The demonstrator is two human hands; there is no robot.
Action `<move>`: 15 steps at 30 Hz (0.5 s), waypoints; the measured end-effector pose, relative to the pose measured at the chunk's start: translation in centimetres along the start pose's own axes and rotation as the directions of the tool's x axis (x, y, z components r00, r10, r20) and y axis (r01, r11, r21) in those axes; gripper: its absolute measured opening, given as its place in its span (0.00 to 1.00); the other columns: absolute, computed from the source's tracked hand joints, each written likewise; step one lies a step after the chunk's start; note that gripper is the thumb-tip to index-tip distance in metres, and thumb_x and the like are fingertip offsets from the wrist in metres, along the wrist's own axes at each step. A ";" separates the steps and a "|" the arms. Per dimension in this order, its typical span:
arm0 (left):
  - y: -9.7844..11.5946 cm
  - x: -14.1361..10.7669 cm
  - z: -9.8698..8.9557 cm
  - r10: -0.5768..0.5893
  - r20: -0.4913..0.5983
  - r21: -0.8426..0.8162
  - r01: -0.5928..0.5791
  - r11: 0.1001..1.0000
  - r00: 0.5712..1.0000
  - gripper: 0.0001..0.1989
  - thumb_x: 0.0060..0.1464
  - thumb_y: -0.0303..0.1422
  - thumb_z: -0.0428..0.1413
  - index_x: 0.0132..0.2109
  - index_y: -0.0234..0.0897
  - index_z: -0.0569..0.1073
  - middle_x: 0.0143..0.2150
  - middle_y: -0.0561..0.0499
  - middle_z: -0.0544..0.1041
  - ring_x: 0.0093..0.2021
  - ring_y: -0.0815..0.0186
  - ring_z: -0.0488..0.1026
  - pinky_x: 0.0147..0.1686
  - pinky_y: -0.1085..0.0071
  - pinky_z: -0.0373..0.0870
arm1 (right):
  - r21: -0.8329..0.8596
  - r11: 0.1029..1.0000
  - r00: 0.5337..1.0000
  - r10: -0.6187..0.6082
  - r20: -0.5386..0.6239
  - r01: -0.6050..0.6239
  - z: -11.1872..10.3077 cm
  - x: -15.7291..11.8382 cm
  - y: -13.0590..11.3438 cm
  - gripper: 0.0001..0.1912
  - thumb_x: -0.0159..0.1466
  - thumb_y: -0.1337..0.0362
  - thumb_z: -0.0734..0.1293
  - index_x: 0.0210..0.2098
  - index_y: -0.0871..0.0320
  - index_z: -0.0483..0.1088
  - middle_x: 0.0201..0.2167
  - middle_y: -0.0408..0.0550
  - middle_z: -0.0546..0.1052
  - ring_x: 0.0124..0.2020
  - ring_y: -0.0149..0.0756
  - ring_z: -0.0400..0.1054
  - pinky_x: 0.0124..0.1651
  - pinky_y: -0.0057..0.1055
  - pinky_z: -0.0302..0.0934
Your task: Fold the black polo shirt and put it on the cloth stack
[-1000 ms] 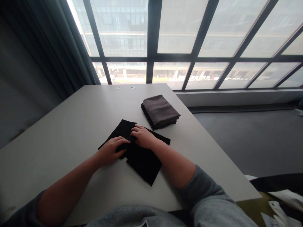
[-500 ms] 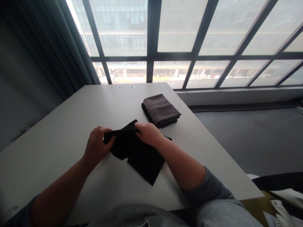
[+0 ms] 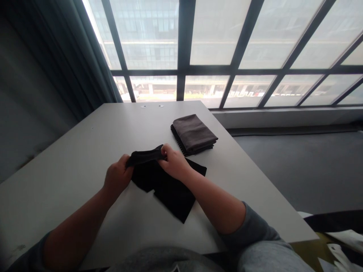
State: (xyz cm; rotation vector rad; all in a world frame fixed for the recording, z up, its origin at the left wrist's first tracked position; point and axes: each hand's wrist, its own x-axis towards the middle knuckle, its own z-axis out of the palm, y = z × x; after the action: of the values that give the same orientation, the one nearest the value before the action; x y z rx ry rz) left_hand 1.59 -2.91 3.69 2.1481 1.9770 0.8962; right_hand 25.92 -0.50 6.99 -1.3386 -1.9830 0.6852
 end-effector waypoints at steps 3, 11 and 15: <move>0.1 0.0 0.8 -0.026 0.060 -0.094 0.032 0.995 0.998 0.13 0.68 0.44 0.46 0.48 0.42 0.68 0.34 0.50 0.80 0.34 0.56 0.80 0.31 0.69 0.62 | 0.101 0.995 0.998 0.005 0.062 -0.011 0.9 0.2 0.9 0.13 0.59 0.61 0.73 0.41 0.52 0.66 0.34 0.39 0.78 0.34 0.35 0.72 0.38 0.30 0.61; -0.3 1.1 0.3 -0.052 0.182 0.212 0.013 0.977 0.982 0.05 0.61 0.37 0.55 0.40 0.43 0.69 0.31 0.51 0.78 0.34 0.56 0.79 0.30 0.69 0.58 | 0.056 0.998 0.994 0.040 -0.098 -0.034 1.3 1.6 4.3 0.06 0.57 0.68 0.64 0.27 0.53 0.61 0.21 0.36 0.66 0.25 0.33 0.65 0.29 0.28 0.54; -1.2 1.9 -1.4 -0.203 -0.065 0.243 0.213 0.946 0.977 0.08 0.60 0.41 0.56 0.41 0.43 0.68 0.27 0.52 0.75 0.31 0.54 0.78 0.28 0.68 0.57 | 0.055 0.998 0.958 0.050 -0.284 -0.035 0.2 1.7 4.1 0.04 0.56 0.67 0.64 0.32 0.53 0.66 0.21 0.35 0.66 0.24 0.32 0.64 0.29 0.28 0.54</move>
State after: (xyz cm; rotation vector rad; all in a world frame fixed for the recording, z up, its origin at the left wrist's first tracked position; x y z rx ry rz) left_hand -0.09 -1.40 4.96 1.9961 2.3962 0.6941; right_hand 27.78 2.53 4.33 -1.3699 -1.7015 0.5235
